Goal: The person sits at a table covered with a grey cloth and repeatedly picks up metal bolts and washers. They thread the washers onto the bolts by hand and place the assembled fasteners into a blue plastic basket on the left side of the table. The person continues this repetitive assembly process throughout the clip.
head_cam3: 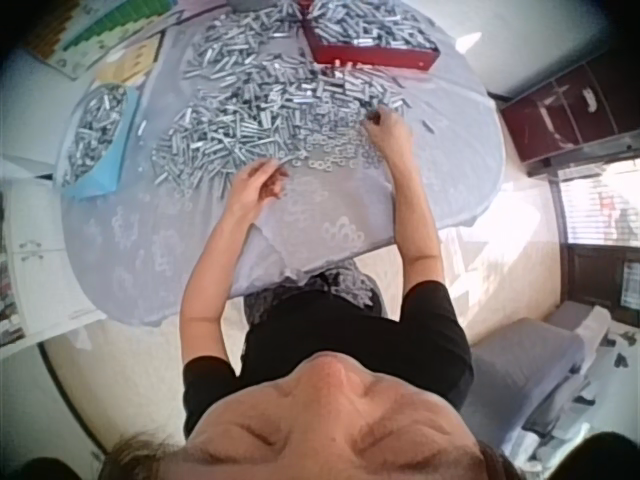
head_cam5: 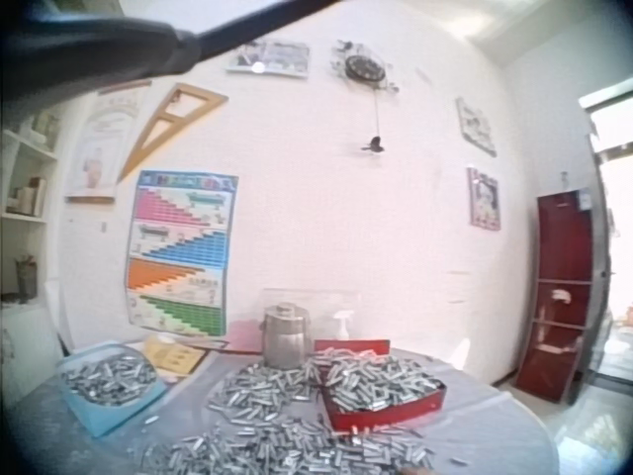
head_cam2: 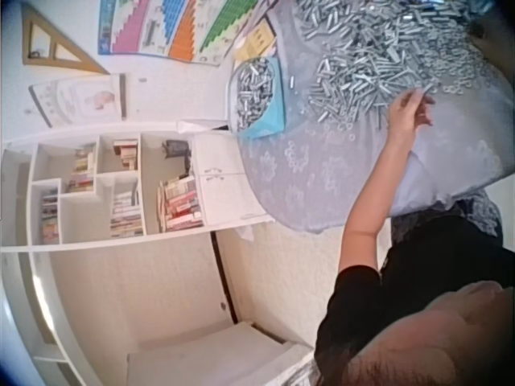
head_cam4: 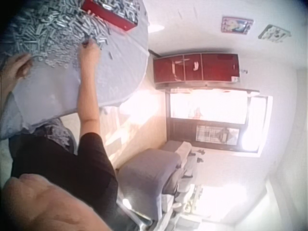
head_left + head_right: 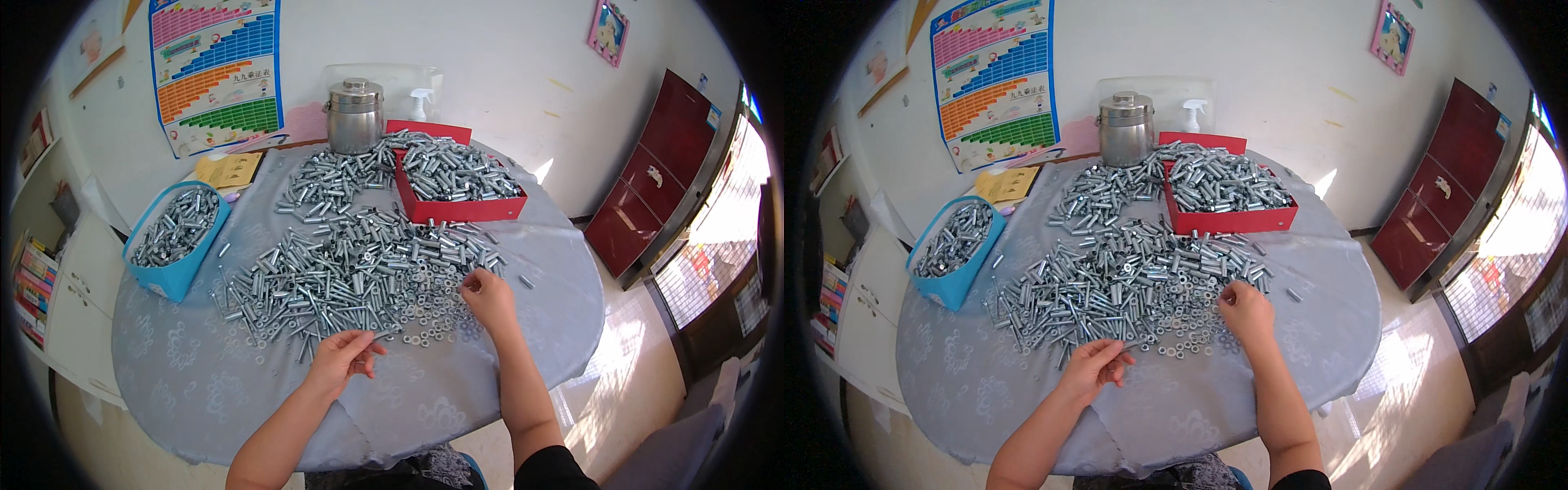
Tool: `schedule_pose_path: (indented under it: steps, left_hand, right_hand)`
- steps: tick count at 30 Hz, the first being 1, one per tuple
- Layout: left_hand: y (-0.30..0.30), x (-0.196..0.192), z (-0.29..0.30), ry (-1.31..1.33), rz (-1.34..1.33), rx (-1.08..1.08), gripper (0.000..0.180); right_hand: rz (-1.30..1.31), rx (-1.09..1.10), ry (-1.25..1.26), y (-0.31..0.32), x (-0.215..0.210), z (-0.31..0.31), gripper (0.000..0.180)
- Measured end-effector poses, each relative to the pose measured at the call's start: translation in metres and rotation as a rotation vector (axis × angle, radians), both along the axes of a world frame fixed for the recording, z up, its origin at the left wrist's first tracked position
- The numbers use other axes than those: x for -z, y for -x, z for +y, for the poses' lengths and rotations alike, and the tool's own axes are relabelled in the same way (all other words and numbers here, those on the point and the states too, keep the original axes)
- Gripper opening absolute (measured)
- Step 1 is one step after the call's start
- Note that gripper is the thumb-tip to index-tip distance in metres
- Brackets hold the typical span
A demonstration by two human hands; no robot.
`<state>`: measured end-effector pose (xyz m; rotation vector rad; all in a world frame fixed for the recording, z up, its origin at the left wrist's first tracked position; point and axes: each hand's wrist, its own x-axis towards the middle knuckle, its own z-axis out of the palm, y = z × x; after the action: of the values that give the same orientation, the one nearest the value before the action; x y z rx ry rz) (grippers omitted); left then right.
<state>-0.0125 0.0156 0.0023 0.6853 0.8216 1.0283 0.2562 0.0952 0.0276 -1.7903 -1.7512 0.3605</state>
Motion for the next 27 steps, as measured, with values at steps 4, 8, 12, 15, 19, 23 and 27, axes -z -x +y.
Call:
schedule_pose_path:
  steps: [4, 8, 12, 15, 19, 23, 27]
  left_hand:
    - [-0.002, 0.0, 0.0, 0.008, -0.007, 0.01, 0.019]
    - [-0.002, -0.002, -0.001, 0.013, -0.014, 0.023, 0.02]
    - [-0.002, -0.002, -0.001, 0.006, -0.017, 0.035, 0.02]
    - [-0.002, 0.0, -0.001, 0.009, -0.045, 0.049, 0.02]
    - [-0.001, 0.002, 0.0, 0.023, -0.072, 0.045, 0.02]
    - [-0.001, 0.003, 0.0, 0.04, -0.076, 0.04, 0.02]
    - [-0.001, 0.004, 0.001, 0.058, -0.085, 0.036, 0.021]
  right_hand:
    - [0.77, -0.442, 0.255, 0.028, -0.004, -0.014, 0.011]
    - [0.936, -0.633, 0.482, 0.052, -0.011, -0.031, 0.011]
    - [0.928, -0.612, 0.512, 0.054, -0.006, -0.032, 0.012]
    - [0.907, -0.591, 0.518, 0.055, -0.007, -0.033, 0.012]
    - [0.864, -0.562, 0.503, 0.058, -0.005, -0.034, 0.012]
    - [0.832, -0.571, 0.437, 0.061, -0.004, -0.037, 0.014]
    - [0.728, -0.648, 0.303, 0.064, -0.006, -0.04, 0.017]
